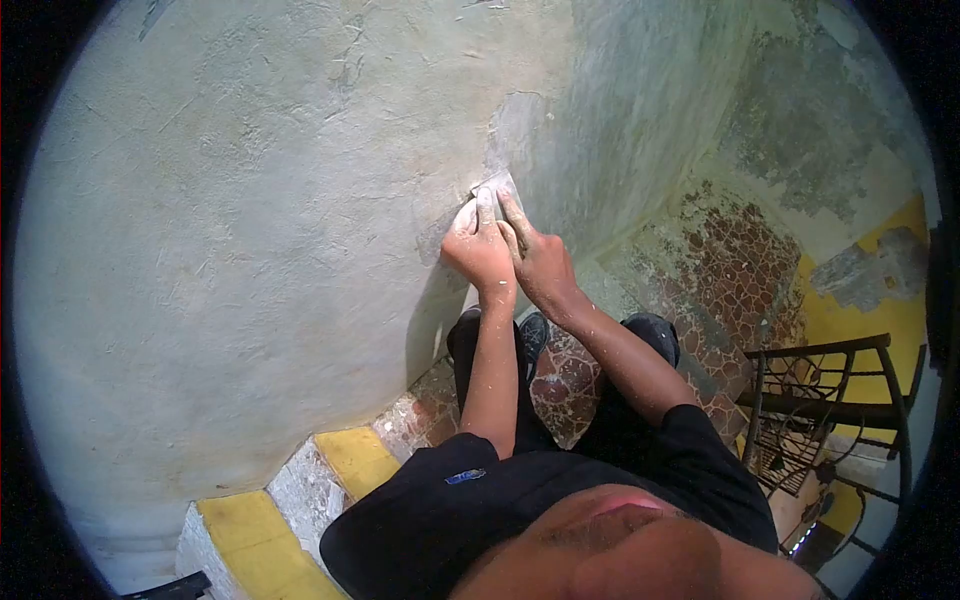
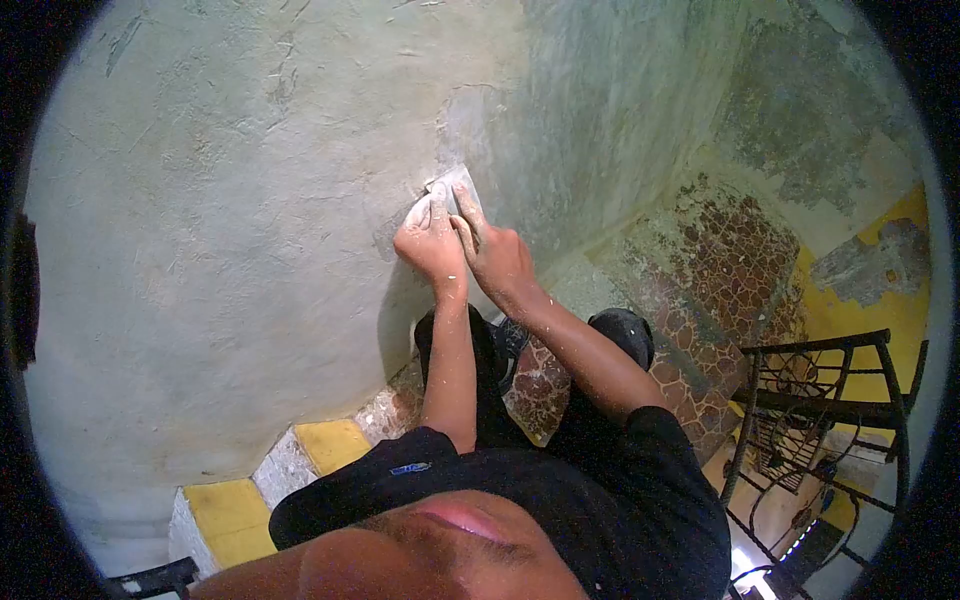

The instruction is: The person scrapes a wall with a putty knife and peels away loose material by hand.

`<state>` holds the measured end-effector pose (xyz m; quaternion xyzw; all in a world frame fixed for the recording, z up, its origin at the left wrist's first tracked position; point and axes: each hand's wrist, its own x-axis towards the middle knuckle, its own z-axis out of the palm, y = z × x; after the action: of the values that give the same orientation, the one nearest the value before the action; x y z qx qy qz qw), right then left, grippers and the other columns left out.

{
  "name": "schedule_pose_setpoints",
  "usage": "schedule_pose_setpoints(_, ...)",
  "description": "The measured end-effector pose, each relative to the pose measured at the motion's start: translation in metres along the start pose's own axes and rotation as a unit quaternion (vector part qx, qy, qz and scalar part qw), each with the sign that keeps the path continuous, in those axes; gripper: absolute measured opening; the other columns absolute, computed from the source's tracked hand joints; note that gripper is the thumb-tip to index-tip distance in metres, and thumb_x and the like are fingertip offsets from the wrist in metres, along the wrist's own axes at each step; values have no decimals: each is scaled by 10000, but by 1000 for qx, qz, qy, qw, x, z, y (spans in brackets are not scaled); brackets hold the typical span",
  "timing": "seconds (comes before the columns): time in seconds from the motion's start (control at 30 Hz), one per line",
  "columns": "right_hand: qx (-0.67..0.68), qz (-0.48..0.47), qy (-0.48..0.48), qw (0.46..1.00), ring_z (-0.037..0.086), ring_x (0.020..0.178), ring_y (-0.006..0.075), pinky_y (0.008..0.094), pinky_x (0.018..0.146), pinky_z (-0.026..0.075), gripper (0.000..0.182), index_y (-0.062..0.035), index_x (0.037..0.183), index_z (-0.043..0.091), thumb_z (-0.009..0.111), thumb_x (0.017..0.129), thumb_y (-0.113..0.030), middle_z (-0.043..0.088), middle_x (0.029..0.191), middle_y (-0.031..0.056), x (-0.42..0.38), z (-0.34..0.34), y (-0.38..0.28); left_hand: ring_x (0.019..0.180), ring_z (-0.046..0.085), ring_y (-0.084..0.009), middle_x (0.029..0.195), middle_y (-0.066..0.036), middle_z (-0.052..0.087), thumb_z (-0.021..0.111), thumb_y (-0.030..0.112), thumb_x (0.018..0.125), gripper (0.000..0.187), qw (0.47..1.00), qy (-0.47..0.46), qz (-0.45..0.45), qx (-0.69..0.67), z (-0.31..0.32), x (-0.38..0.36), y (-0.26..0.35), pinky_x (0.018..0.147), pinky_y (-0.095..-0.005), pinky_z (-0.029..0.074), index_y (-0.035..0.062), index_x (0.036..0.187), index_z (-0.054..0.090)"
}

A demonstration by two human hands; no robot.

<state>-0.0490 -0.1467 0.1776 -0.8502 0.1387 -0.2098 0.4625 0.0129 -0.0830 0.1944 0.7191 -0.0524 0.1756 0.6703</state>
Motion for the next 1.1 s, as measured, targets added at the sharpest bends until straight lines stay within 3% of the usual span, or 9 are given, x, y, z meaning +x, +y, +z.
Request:
schedule_pose_setpoints(0.07,12,12,-12,1000,676,742,463,465,655,514,556,-328,1561,404,581,1034,-314,615,770,313,-2,-6,-6,795,696,-130,923,-110,760,700,70,961,228,1000,7,1,0,2,-1,-1,657,-276,540,-153,1003,720)
schedule_pose_setpoints(0.3,36,7,-15,999,680,807,472,519,722,524,555,-316,1577,366,524,1051,-395,676,842,283,-1,2,-4,756,714,-144,884,-105,773,709,64,945,195,999,36,20,28,6,-2,11,641,-289,535,-127,976,739)
schedule_pose_setpoints(0.37,58,16,-10,998,700,735,424,444,693,519,629,-291,1590,358,602,1010,-283,629,793,314,-1,0,-7,748,718,-149,881,-113,775,706,55,942,188,999,29,11,27,6,-2,16,639,-291,534,-128,972,738)
schedule_pose_setpoints(0.47,58,30,-25,998,703,797,442,437,717,525,660,-291,1594,350,619,992,-269,639,825,316,0,-5,-11,724,712,-148,864,-116,774,694,47,943,181,999,28,21,36,7,-1,16,628,-295,528,-127,970,739)
schedule_pose_setpoints(0.57,51,6,-17,999,693,824,454,510,746,523,577,-313,1597,325,510,1056,-389,681,867,287,0,-1,-5,689,688,-133,831,-105,767,682,51,951,186,997,34,41,48,9,0,10,608,-295,517,-124,974,740)
schedule_pose_setpoints(0.73,38,3,-18,999,693,809,451,506,739,524,588,-310,1599,322,519,1050,-382,680,852,282,-1,-4,-7,663,700,-174,800,-181,762,692,93,954,207,998,33,25,50,10,0,9,605,-351,515,-108,955,740)
schedule_pose_setpoints(0.83,32,0,-15,999,694,797,446,508,729,523,594,-312,1598,324,529,1045,-378,679,837,275,1,-1,-4,648,692,-171,785,-173,760,698,106,955,217,998,36,37,40,11,1,4,598,-350,511,-107,952,740)
schedule_pose_setpoints(0.9,27,2,-15,1000,695,792,441,509,721,523,596,-315,1597,326,534,1043,-379,678,826,272,4,0,-1,618,622,-101,782,-59,739,685,77,963,202,998,45,46,27,13,2,3,541,-288,470,-114,989,745)
schedule_pose_setpoints(1.1,23,-46,33,998,689,758,439,510,676,518,586,-356,1585,340,548,1039,-396,662,773,264,8,4,3,639,646,-112,808,-75,754,699,86,958,206,999,23,-9,27,11,-1,20,562,-284,484,-112,990,749)
